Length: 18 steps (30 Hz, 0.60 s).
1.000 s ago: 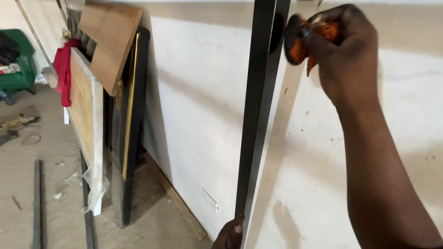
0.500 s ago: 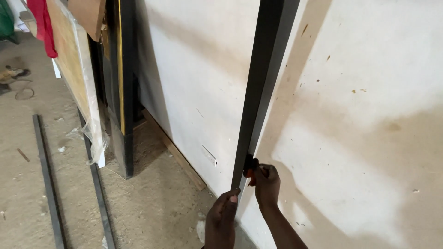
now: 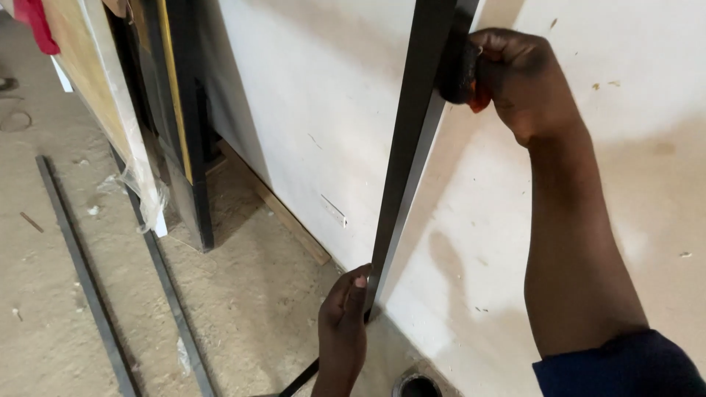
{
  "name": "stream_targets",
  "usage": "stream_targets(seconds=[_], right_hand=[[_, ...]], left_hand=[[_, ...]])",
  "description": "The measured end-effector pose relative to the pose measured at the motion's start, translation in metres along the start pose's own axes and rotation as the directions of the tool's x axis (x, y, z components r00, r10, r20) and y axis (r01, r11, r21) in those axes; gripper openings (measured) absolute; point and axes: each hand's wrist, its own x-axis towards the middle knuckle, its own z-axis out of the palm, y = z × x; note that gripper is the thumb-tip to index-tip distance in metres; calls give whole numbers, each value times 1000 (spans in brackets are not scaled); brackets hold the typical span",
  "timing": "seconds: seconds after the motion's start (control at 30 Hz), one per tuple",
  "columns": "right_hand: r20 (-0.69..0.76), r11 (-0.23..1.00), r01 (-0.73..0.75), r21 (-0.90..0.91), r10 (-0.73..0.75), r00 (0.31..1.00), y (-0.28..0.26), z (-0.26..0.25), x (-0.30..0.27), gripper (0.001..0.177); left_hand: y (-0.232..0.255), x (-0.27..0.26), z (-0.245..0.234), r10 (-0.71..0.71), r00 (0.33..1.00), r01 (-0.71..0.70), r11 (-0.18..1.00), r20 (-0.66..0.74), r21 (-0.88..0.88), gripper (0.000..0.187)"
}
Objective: Applying black paint to a metal frame using a sponge applicator
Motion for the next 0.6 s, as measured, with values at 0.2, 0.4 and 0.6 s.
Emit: stream_targets(seconds=[0.2,0.4,0.6], right_hand=[[59,724,-614,-315,660,749,86,58,-65,31],[215,629,-746,-222,777,592,251,125,-162,22],[352,203,-873,444,856,378,288,136,-205,18]], left_hand=[[-30,8,1,-46,999,48,996,-28,80,52],[-56,15,20,-137,991,135,979,1,154,50],[-46,14,23,-131,991,128,974,-1,186,50]])
